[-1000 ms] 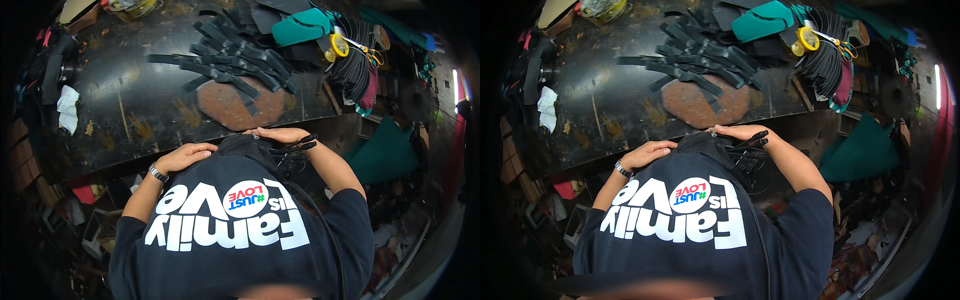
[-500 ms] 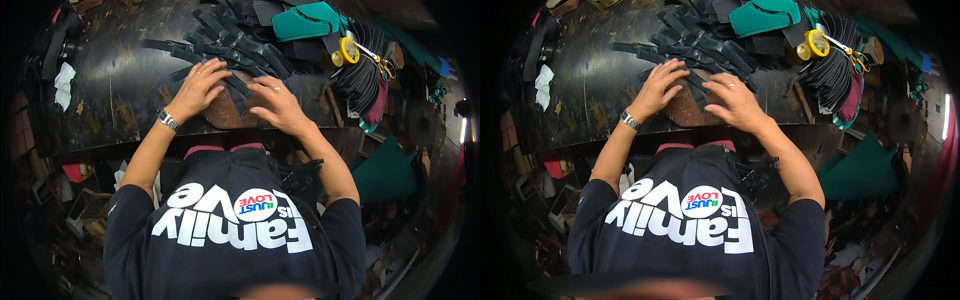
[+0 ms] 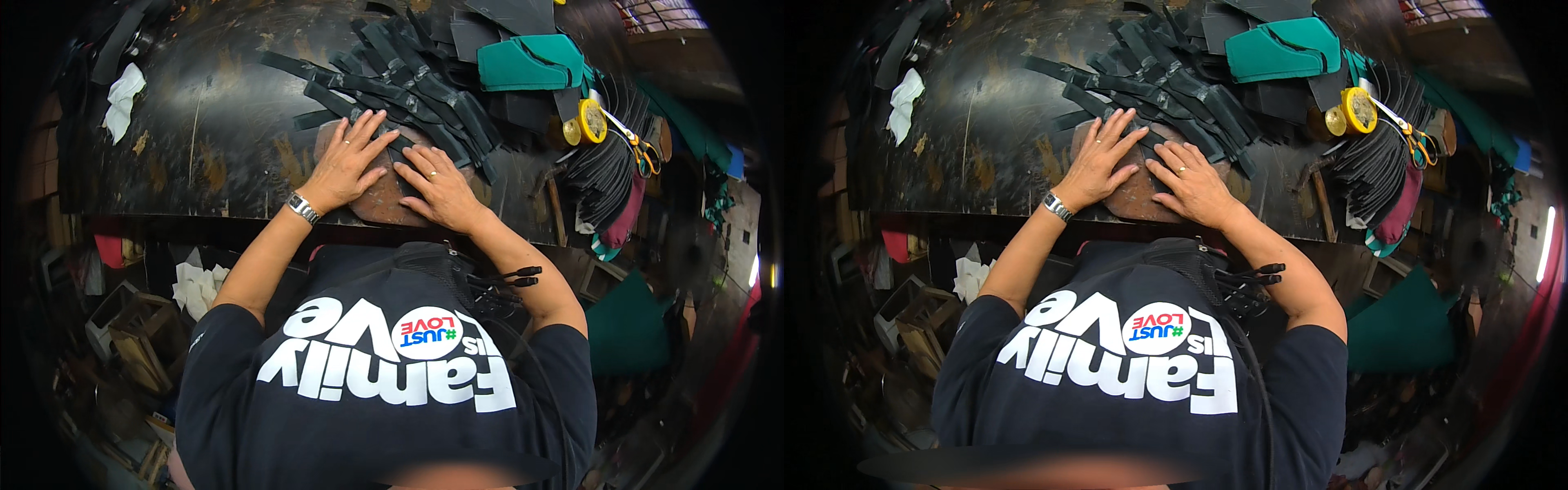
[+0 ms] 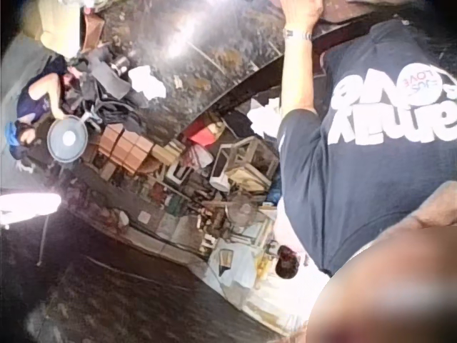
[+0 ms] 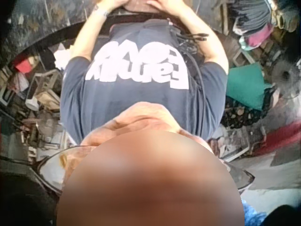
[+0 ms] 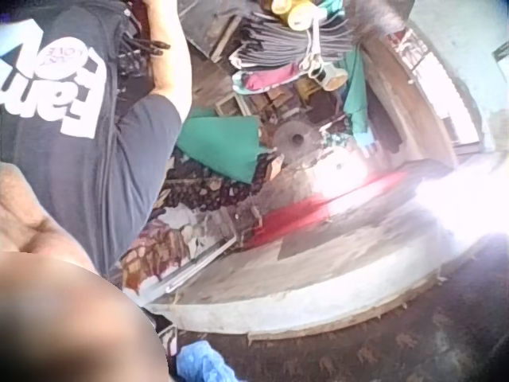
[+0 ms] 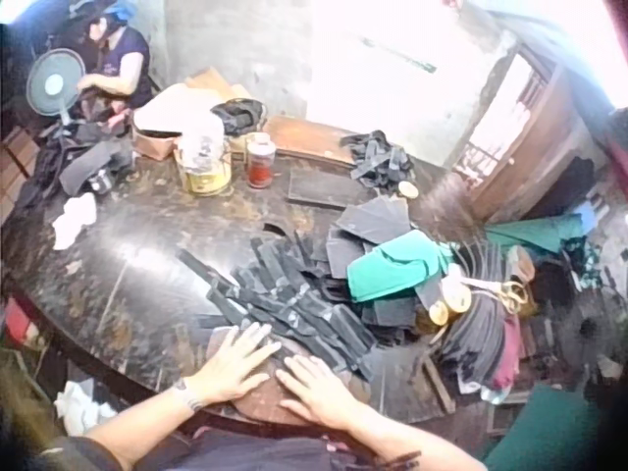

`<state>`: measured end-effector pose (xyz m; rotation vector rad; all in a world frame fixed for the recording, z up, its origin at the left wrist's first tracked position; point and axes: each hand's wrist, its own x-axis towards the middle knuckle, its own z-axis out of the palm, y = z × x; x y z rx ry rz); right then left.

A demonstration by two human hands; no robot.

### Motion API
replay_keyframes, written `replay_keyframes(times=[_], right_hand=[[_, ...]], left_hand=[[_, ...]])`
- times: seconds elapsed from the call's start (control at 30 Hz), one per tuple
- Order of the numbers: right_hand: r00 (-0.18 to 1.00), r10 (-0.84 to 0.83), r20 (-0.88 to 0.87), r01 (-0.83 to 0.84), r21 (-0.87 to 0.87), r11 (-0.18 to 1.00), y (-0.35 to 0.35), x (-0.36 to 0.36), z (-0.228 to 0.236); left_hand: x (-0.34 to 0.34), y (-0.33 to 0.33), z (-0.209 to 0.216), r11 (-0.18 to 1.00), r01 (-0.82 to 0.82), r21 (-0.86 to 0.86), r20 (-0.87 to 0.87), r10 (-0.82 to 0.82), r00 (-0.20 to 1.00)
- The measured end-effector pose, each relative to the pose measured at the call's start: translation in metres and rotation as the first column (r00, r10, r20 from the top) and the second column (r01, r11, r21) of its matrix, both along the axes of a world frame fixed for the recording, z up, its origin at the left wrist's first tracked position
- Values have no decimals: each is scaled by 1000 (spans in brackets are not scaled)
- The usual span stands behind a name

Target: The person sorts and arranges black leather strips on a workbench. They pick up strips one by one, inspect them, and place them in rows, occasionally adjusting the pile and repositioning items.

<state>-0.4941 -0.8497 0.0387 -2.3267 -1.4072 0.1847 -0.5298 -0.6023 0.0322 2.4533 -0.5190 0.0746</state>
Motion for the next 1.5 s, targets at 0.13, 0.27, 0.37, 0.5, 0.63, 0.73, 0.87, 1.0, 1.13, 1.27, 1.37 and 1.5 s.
replay_keyframes(times=[0.13, 0.27, 0.37, 0.5, 0.63, 0.73, 0.87, 1.0, 1.13, 1.27, 1.37, 1.5], right_hand=[[999, 31, 14, -31, -10, 999, -9, -1, -4], [998, 61, 8, -60, -15, 998, -12, 3, -2], [991, 98, 87, -99, 11, 995, -8, 15, 2], [989, 135, 58, -141, 108, 984, 7, 32, 3], [981, 190, -28, -186, 102, 977, 10, 44, 3], [978, 205, -25, -202, 99, 974, 6, 46, 2], [982, 176, -68, -168, 102, 981, 4, 42, 3], [980, 154, -129, -143, 96, 985, 2, 43, 7], [976, 174, -134, -162, 93, 982, 0, 46, 7], [977, 169, -131, -156, 102, 982, 1, 46, 4], [984, 151, -96, -142, 93, 986, 2, 42, 4], [988, 138, -63, -132, 98, 986, 1, 36, 7]], left_hand=[[-61, 12, 6, 898, -113, -424, 44, 145, 988], [-168, 31, -8, 817, -310, -486, -309, 171, 935], [-229, 40, -59, 846, -509, -159, -672, 285, 684], [-265, 46, -165, 918, -323, 230, -592, 395, 703], [-267, 37, -254, 871, 277, 407, -863, 267, 428], [-266, 19, -308, 936, 295, 191, -981, 174, 85], [-298, 15, -344, 948, 287, 139, -988, 113, 102], [-312, 23, -368, 921, 353, 164, -966, 78, 245], [-313, 22, -367, 943, 289, 168, -958, 86, 274], [-305, 30, -337, 840, 476, 260, -920, 65, 387], [-288, 31, -320, 855, 449, 259, -926, 88, 368], [-273, 34, -312, 883, 395, 252, -926, 102, 363]])
